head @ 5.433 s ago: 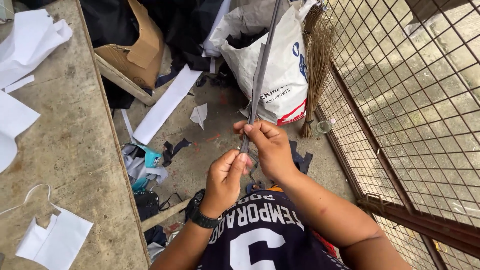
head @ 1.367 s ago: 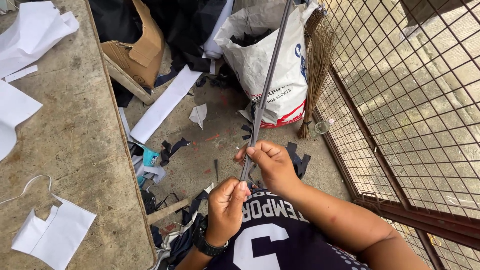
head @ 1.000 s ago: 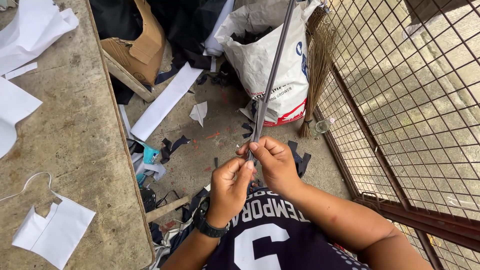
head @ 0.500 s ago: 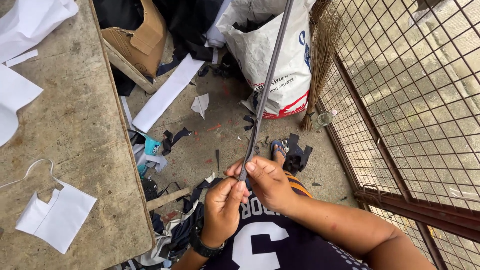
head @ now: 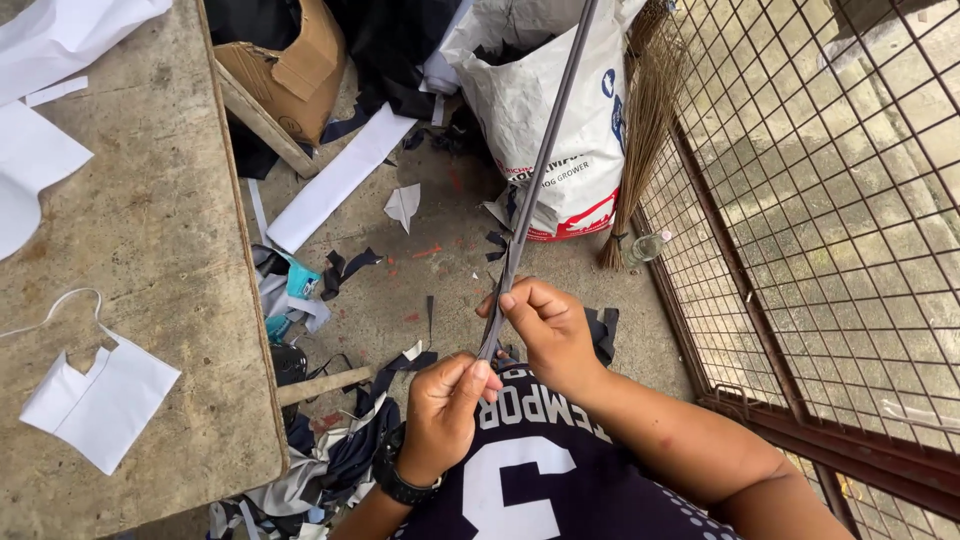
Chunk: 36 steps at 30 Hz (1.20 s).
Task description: The person picks up a long strip of dark fabric and begins braiding it by hand. They continue to twist and fold the fabric into a braided pattern, working their way down the length of the strip. The person then hangs the braided fabric on a metal grate.
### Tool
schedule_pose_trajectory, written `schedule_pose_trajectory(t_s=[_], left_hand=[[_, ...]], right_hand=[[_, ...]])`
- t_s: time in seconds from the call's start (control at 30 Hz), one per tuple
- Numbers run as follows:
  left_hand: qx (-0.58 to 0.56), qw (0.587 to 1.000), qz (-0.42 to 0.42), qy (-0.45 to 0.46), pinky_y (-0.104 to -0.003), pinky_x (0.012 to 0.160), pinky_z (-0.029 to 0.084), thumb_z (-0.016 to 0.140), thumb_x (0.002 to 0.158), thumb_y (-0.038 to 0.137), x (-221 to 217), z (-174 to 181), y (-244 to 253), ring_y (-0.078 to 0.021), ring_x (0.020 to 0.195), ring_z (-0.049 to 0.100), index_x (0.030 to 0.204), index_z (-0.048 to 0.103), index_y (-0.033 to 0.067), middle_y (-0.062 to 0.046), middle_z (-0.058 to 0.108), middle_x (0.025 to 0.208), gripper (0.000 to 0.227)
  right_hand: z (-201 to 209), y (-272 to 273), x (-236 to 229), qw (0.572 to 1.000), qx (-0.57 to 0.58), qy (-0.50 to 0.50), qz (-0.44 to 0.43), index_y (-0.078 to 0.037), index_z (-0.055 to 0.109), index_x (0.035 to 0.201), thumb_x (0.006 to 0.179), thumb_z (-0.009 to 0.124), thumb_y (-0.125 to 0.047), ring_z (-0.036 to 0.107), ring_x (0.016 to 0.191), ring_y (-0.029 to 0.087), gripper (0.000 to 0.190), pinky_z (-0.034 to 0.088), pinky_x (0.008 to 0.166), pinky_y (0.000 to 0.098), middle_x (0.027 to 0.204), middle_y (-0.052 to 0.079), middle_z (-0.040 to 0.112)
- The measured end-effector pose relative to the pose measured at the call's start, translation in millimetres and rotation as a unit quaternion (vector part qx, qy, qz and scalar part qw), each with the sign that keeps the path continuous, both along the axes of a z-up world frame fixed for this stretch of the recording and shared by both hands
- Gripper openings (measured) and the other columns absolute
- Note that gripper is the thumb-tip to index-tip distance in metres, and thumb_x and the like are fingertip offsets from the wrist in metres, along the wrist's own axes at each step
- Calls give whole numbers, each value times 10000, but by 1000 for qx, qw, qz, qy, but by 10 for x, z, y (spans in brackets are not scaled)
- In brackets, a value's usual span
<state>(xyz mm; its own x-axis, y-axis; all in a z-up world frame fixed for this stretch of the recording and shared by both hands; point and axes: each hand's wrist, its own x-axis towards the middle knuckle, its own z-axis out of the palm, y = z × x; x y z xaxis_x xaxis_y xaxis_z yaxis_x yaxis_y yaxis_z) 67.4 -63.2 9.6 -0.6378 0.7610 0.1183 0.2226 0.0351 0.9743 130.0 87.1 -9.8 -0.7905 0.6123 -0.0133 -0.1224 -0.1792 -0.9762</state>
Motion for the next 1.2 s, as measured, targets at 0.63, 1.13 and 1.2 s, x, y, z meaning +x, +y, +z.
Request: schedule_pose_trajectory(t_s=[0.63, 1.13, 1.2], left_hand=[[51, 995, 74, -54, -303, 634, 521, 536, 1045, 164, 892, -5, 450, -172, 593, 586, 693, 648, 13, -84, 588, 546, 399], [20, 997, 61, 48, -297, 568, 449, 504, 1021, 232, 1109, -68, 107, -135, 577, 530, 721, 580, 87, -15, 563, 618, 341], [23, 997, 61, 44, -290, 570, 447, 499, 1026, 227, 1093, -69, 117, -134, 582, 526, 727, 582, 79, -19, 549, 631, 343]], right_hand=[[246, 91, 714, 987, -68, 144, -28, 0, 669, 779, 991, 572, -37, 551, 732, 150, 235, 414, 685, 276, 820, 163, 726], [-144, -106, 1085, 970, -85, 135, 185, -36, 623, 1031, 1048, 541, -199, 649, 1152, 248, 183, 439, 1188, 495, 1109, 118, 682], [-196, -61, 1022, 978, -82, 101, 163, -35, 668, 1000, 1036, 553, -185, 683, 1097, 236, 192, 503, 1098, 443, 1076, 110, 718]])
